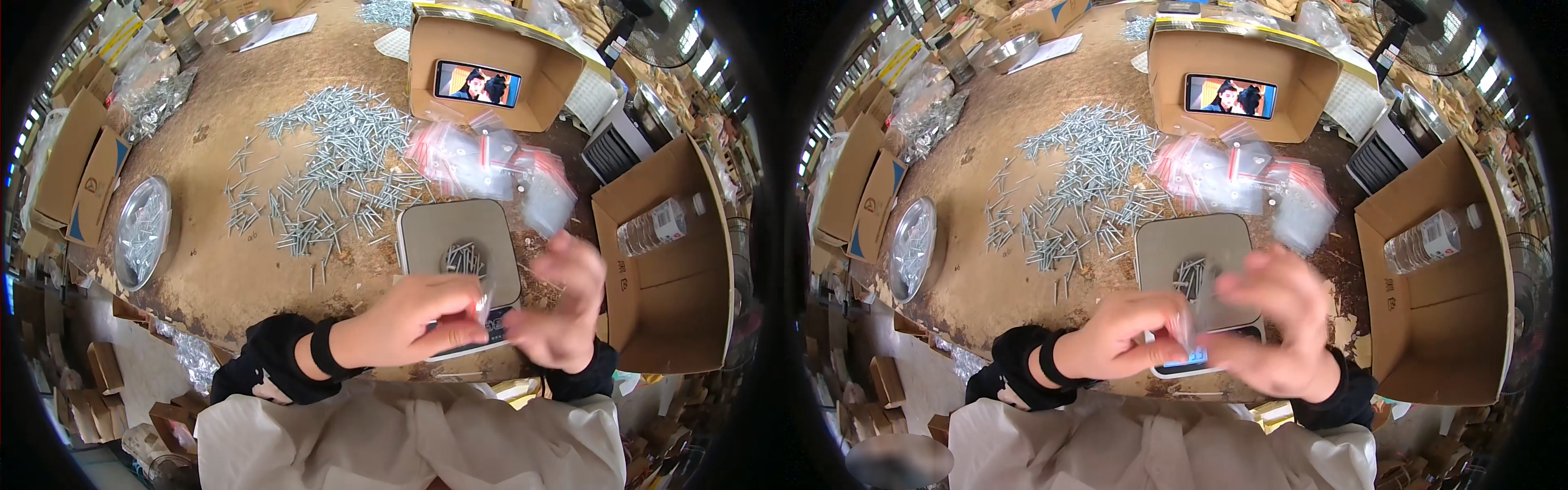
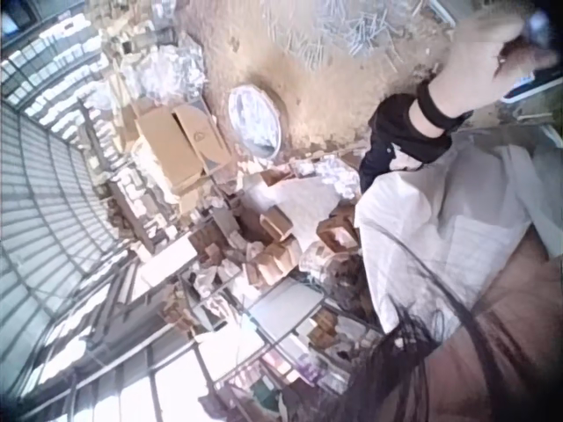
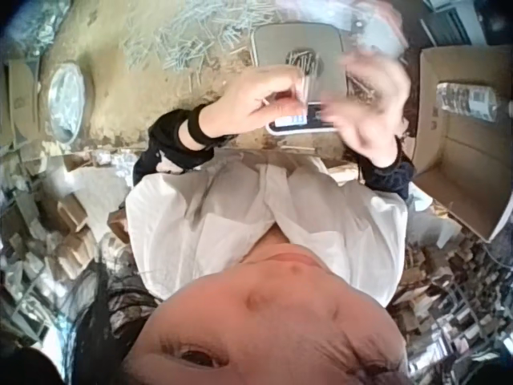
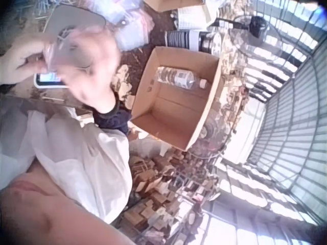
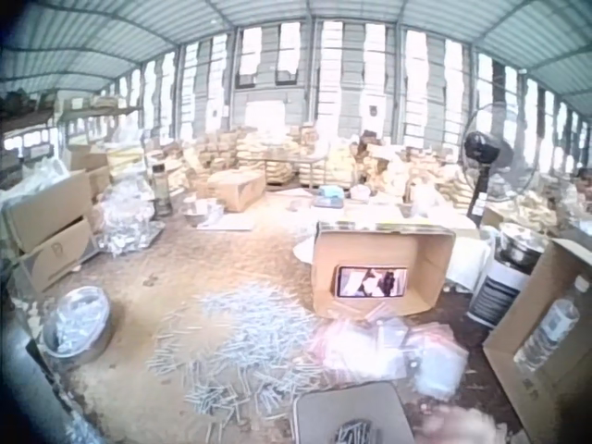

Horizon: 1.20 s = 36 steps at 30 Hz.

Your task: The person scoops nails from a large pile on a wooden table, places them onto a digital scale, and transfers them into small plastic bags. The person seals each bag and sets it aside while continuing the process with the remaining nails.

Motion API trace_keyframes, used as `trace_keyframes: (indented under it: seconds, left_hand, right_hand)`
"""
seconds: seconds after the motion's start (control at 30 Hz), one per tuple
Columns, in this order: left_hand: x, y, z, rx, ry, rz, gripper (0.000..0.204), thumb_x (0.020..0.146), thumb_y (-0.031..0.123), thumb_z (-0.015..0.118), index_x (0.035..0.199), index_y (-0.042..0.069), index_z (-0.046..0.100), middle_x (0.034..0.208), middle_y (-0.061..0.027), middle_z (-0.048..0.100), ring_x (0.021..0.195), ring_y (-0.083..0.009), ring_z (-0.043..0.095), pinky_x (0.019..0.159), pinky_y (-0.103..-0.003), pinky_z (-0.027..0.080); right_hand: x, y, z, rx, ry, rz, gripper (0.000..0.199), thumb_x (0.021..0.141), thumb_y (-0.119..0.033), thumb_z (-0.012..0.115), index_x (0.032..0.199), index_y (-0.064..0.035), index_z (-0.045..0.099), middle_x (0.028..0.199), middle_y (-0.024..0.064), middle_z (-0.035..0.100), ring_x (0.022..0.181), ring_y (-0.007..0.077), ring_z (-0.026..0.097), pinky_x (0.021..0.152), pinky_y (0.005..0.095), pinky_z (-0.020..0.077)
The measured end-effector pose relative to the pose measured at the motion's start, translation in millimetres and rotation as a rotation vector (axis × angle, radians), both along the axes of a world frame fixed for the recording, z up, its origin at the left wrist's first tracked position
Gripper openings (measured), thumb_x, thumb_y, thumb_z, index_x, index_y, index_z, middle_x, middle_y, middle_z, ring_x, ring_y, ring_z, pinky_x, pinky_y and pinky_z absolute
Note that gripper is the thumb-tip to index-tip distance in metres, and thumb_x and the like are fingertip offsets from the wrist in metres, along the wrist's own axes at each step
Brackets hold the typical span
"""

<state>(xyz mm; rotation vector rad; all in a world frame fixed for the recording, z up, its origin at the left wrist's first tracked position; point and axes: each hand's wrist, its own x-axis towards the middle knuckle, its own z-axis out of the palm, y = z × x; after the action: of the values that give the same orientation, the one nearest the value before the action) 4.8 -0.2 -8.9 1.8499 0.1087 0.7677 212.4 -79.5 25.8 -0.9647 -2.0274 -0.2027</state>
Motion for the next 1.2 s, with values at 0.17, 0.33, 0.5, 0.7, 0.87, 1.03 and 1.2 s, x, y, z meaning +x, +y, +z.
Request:
trace_keyframes:
  seconds: [0.17,0.33,0.5,0.7,0.87,1.03,1.2]
  left_hand:
    - [3.6,-6.5,2.3,-0.079,0.015,-0.165,0.026,0.089,0.023,0.070,0.084,0.004,0.054,0.077,-0.0073,0.057,0.065,-0.0230,0.058,0.058,-0.033,0.044]
    - [3.3,-10.7,3.5,-0.375,0.054,-0.283,0.024,0.098,0.023,0.060,0.089,0.002,0.053,0.078,-0.0050,0.054,0.068,-0.0158,0.055,0.062,-0.031,0.045]
    - [3.6,-13.6,0.2,-0.609,0.060,-0.378,0.021,0.105,0.019,0.045,0.096,0.001,0.051,0.081,-0.0023,0.052,0.069,-0.0118,0.051,0.062,-0.028,0.043]
    - [-1.1,-8.8,1.9,-0.587,0.154,-0.155,0.012,0.099,0.012,0.047,0.095,0.001,0.052,0.077,-0.0018,0.051,0.066,-0.0134,0.050,0.061,-0.031,0.043]
    - [-4.7,9.1,4.9,-0.214,0.159,-0.219,0.011,0.093,0.011,0.054,0.097,0.001,0.052,0.081,-0.0076,0.056,0.073,-0.0209,0.057,0.064,-0.036,0.043]
    - [0.4,-3.3,5.0,-0.430,-0.037,-0.401,0.042,0.086,0.014,0.069,0.120,-0.002,0.051,0.112,-0.0102,0.057,0.102,-0.0190,0.058,0.082,-0.032,0.048]
    - [-13.9,4.8,4.2,-0.358,0.164,-0.374,0.046,0.080,0.015,0.074,0.119,0.001,0.052,0.107,-0.0059,0.060,0.097,-0.0148,0.058,0.079,-0.030,0.049]
  right_hand:
    - [-9.1,-6.6,-6.2,0.072,-0.127,0.021,0.018,0.071,-0.027,0.076,0.088,-0.0258,0.074,0.115,-0.0001,0.067,0.119,0.0244,0.053,0.113,0.0494,0.0306]
    - [-6.3,-3.2,-9.8,0.007,-0.101,0.047,0.011,0.073,-0.026,0.075,0.082,-0.0235,0.068,0.114,-0.0006,0.067,0.120,0.0248,0.053,0.113,0.0491,0.0310]
    - [-8.4,-4.5,-10.2,0.040,-0.178,0.031,0.011,0.075,-0.020,0.073,0.080,-0.0229,0.063,0.115,0.0004,0.066,0.120,0.0256,0.053,0.114,0.0504,0.0297]
    - [-3.5,-3.5,-10.7,-0.154,-0.099,0.246,0.009,0.075,-0.016,0.068,0.076,-0.0196,0.060,0.102,0.0010,0.066,0.112,0.0274,0.052,0.114,0.0582,0.0201]
    - [0.6,-4.1,-1.6,-0.559,0.096,0.539,0.018,0.095,-0.017,0.052,0.079,-0.0174,0.059,0.092,-0.0010,0.071,0.108,0.0271,0.056,0.117,0.0595,0.0062]
    - [-5.1,-2.1,-5.9,-0.495,0.008,0.428,0.014,0.097,-0.018,0.055,0.085,-0.0181,0.062,0.096,0.0006,0.074,0.123,0.0309,0.053,0.117,0.0598,-0.0002]
    - [-3.3,9.7,-5.4,-0.555,0.083,0.503,0.026,0.084,-0.029,0.072,0.104,-0.0139,0.063,0.120,0.0094,0.065,0.129,0.0338,0.050,0.116,0.0590,0.0065]
